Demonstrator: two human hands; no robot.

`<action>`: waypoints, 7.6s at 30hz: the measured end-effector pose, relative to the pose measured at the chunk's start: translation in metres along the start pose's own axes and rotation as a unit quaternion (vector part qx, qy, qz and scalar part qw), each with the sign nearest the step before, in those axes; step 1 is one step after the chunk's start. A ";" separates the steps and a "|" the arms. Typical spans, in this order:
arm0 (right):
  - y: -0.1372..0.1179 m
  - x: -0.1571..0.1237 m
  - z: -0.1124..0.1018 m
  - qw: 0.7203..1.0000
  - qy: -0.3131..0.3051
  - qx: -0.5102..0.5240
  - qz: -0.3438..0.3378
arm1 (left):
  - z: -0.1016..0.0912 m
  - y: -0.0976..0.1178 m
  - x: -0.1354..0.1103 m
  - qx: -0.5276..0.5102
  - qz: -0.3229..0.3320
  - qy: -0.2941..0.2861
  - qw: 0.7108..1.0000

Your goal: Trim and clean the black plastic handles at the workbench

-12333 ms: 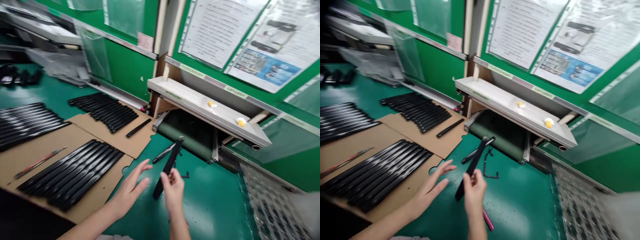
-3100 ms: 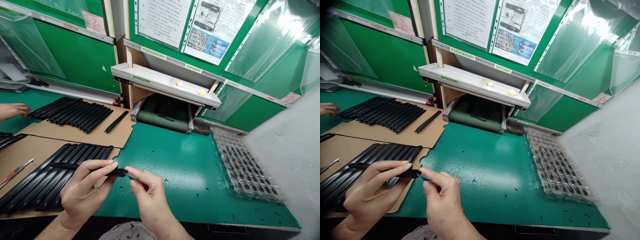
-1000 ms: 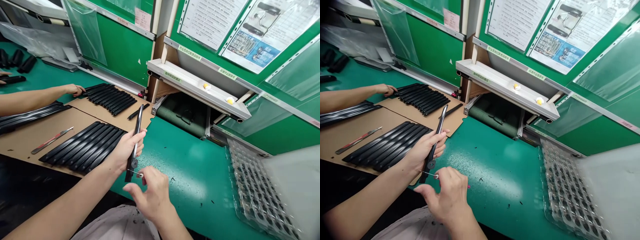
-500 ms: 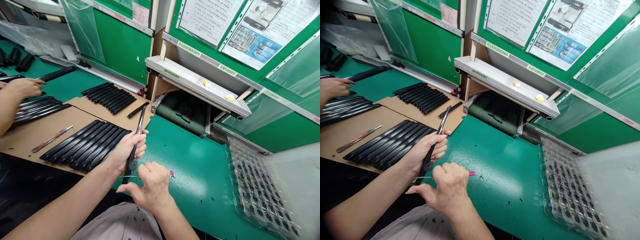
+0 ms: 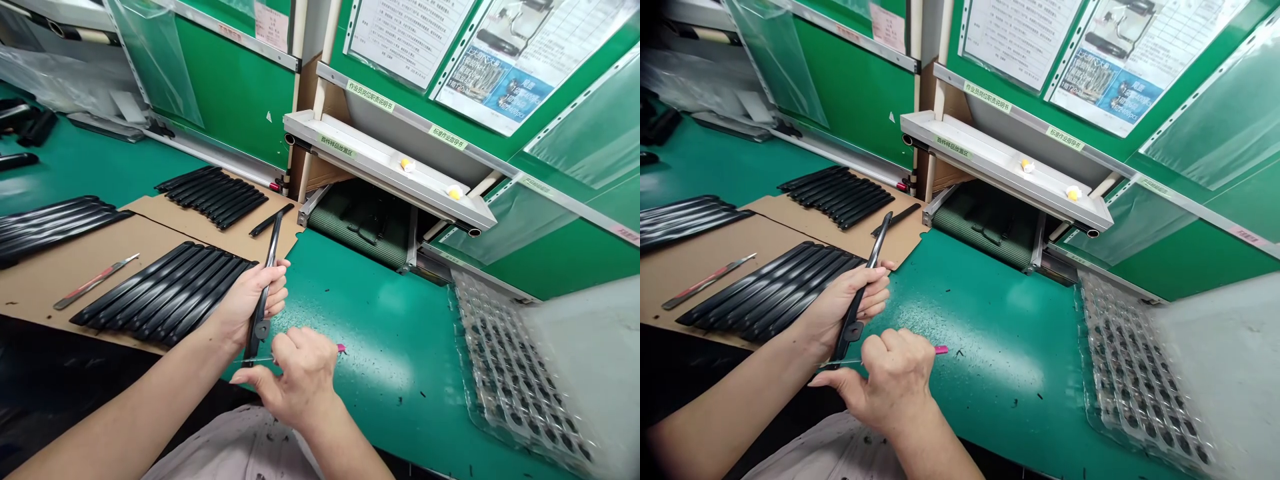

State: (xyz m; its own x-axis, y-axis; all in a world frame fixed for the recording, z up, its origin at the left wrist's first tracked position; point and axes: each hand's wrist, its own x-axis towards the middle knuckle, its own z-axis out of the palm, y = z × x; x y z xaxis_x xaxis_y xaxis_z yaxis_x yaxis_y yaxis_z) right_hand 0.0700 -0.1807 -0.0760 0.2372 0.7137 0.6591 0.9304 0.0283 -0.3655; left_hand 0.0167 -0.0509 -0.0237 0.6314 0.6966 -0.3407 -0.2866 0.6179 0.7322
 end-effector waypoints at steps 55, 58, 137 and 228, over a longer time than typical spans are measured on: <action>-0.001 0.004 0.003 0.997 0.016 -0.020 -0.072 | -0.019 0.010 -0.003 -0.134 0.039 0.019 0.990; -0.004 -0.003 -0.003 0.998 0.000 0.029 -0.053 | -0.021 0.015 -0.002 -0.123 0.048 0.011 0.991; 0.007 -0.008 -0.038 0.988 -0.063 -0.092 -0.110 | -0.006 0.001 -0.030 0.053 -0.023 -0.071 0.996; 0.000 0.015 -0.002 0.975 -0.095 0.190 0.071 | -0.015 -0.001 -0.018 0.060 0.071 0.063 0.994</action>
State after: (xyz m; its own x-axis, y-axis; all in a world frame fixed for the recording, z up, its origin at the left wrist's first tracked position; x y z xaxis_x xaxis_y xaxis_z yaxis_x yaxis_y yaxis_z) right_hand 0.0735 -0.1715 -0.0651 0.2673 0.8448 0.4636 0.7118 0.1512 -0.6859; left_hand -0.0052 -0.0582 -0.0275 0.4929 0.8189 -0.2939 -0.2734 0.4665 0.8412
